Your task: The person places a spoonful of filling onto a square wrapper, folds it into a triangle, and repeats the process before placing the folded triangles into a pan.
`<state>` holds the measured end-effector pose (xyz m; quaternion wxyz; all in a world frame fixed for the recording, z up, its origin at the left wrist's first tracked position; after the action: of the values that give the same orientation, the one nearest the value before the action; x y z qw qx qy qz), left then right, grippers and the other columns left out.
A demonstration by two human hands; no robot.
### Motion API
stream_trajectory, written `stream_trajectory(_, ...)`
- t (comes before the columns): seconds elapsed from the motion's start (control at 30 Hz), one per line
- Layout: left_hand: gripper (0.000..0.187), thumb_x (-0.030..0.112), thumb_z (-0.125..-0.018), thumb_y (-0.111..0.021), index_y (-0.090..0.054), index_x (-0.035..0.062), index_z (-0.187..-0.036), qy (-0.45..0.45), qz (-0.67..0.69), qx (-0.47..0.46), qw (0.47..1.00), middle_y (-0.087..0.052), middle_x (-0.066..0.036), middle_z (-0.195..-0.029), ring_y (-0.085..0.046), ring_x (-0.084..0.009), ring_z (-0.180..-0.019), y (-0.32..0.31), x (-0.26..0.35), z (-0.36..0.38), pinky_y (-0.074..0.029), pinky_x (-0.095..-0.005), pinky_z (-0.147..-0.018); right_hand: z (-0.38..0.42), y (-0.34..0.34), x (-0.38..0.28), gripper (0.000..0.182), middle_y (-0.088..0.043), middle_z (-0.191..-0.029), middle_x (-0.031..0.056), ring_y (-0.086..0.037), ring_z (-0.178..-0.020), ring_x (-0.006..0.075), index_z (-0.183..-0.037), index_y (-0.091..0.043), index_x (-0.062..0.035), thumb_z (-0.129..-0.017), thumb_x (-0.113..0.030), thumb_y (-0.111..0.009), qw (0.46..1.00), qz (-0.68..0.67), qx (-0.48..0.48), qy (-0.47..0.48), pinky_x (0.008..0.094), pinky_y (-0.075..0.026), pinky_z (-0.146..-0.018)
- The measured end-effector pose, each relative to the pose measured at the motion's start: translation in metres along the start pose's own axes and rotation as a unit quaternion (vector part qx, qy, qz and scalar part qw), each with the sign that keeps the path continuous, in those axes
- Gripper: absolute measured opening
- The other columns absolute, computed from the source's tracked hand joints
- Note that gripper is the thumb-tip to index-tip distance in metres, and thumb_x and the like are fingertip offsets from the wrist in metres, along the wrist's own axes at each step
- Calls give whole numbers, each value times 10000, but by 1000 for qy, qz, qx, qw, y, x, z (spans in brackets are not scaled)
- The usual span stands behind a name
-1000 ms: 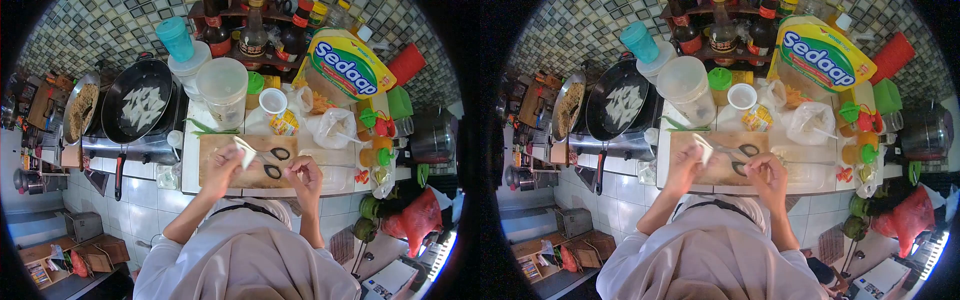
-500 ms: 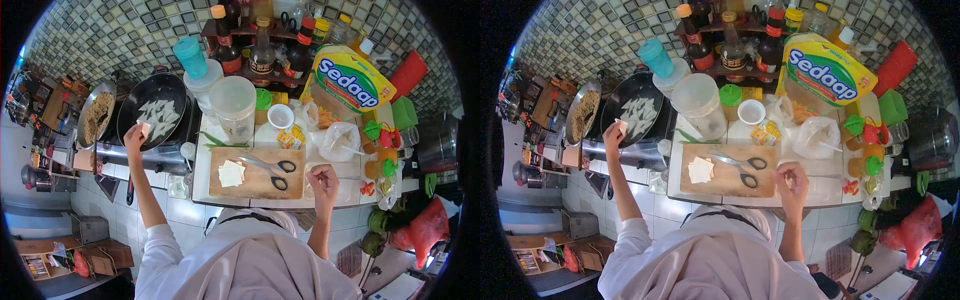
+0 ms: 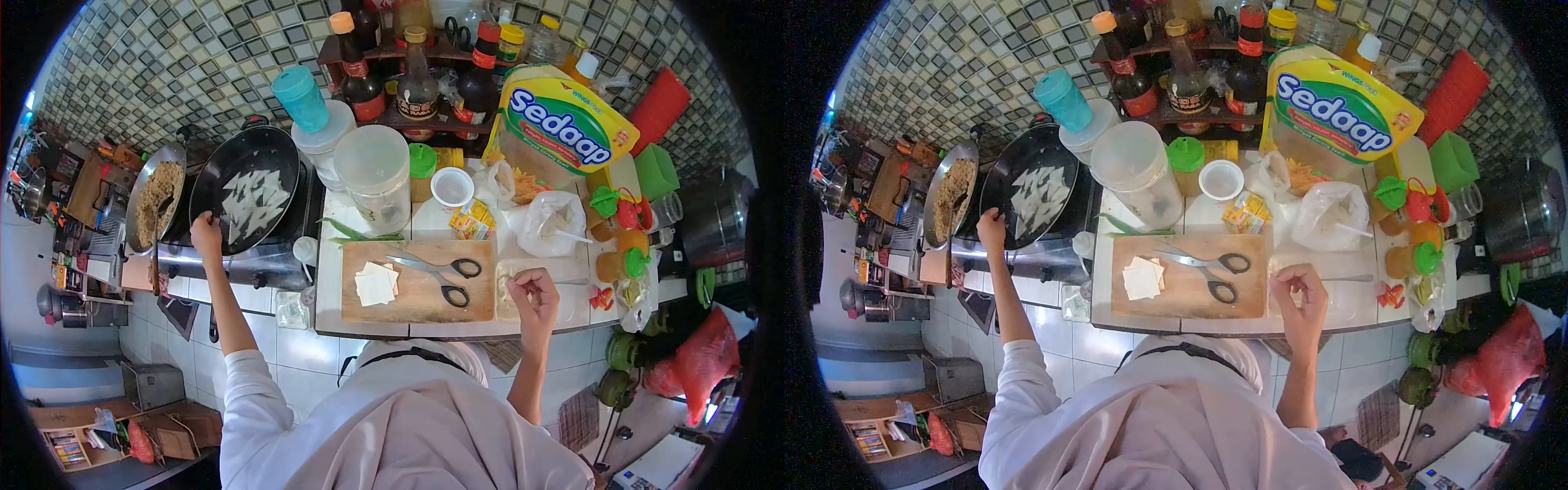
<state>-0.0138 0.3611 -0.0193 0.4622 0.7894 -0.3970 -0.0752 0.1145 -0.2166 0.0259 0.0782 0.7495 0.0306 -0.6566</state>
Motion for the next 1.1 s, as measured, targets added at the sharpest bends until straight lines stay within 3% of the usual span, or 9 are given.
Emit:
stream_trajectory(0.13, 189, 195, -732, -612, -602, 8, -763, -42, 129, -75, 988, -607, -143, -688, -610, -248, -633, 23, 64, 16, -450, -313, -548, -4, 26, -4, 95, -521, -718, 3, -447, -669, 101, -771, -522, -42, -701, 4, -568, 987, 152, 38, 31, 229, -341, -632)
stream_trajectory(0.2, 231, 213, -757, -594, -584, -17, -738, -51, 218, -262, 939, -591, -128, -653, -580, -173, -567, 41, 112, 40, -429, -276, -519, -7, 47, -6, 100, -534, -749, 14, -469, -700, 131, -780, -525, -44, -700, -11, -576, 966, 249, 63, 31, 255, -355, -656)
stream_trajectory(0.3, 208, 167, -703, -640, -586, 28, -847, -97, 320, -393, 857, -600, -64, -728, -560, -118, -641, 79, 188, 90, -430, -244, -566, -5, 75, -11, 201, -530, -918, 51, -473, -872, 214, -895, -538, -72, -718, -136, -608, 857, 489, 107, 124, 343, -361, -764)
stream_trajectory(0.4, 337, 229, -650, -687, -562, 38, -898, -192, 340, -436, 810, -574, -77, -747, -556, -199, -683, 88, 225, 136, -443, -284, -623, 5, 111, 15, 464, -426, -1144, 93, -363, -1087, 271, -1135, -466, -157, -732, -345, -599, 746, 649, 147, -41, 482, -307, -852)
stream_trajectory(0.53, 408, 257, -602, -709, -541, 42, -905, -169, 323, -413, 834, -551, -91, -709, -550, -240, -679, 78, 230, 158, -437, -323, -604, 3, 132, 33, 417, -464, -1100, 114, -423, -1030, 275, -1099, -492, -111, -750, -316, -593, 752, 643, 128, -71, 425, -345, -835)
stream_trajectory(0.6, 391, 246, -609, -705, -541, 43, -899, -159, 309, -432, 832, -550, -88, -705, -550, -233, -660, 82, 232, 157, -435, -325, -588, -2, 140, 43, 365, -506, -1030, 142, -489, -935, 268, -1055, -515, -60, -771, -280, -580, 853, 501, 102, -105, 344, -389, -796)
stream_trajectory(0.7, 343, 224, -622, -698, -544, 44, -871, -150, 300, -431, 838, -548, -82, -700, -546, -221, -621, 79, 231, 162, -430, -323, -559, -10, 142, 55, 332, -533, -926, 141, -517, -818, 237, -1019, -524, -11, -777, -231, -580, 870, 473, 130, -57, 286, -411, -711)
stream_trajectory(0.97, 182, 155, -684, -656, -556, 29, -771, -165, 373, -355, 841, -540, -85, -659, -534, -223, -587, 86, 240, 160, -420, -300, -532, -29, 140, 88, 266, -508, -798, 81, -446, -693, 167, -921, -533, -11, -754, -202, -612, 896, 391, 211, -3, 287, -389, -628)
stream_trajectory(1.1, 147, 143, -743, -613, -550, 19, -788, -45, 483, -351, 801, -575, -83, -676, -558, -147, -594, 89, 243, 159, -436, -251, -539, -36, 131, 91, 232, -498, -784, 64, -428, -676, 159, -871, -544, -24, -746, -204, -620, 907, 368, 203, -1, 282, -378, -614)
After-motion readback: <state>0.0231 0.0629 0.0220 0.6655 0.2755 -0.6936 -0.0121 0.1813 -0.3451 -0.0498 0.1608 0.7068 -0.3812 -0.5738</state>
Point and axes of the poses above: each hand's wrist, its own z-axis away from the middle knuckle, its own y-axis out of the back of the hand, x = y × z, the point moved 4 cm from there along -z, towards the middle knuckle
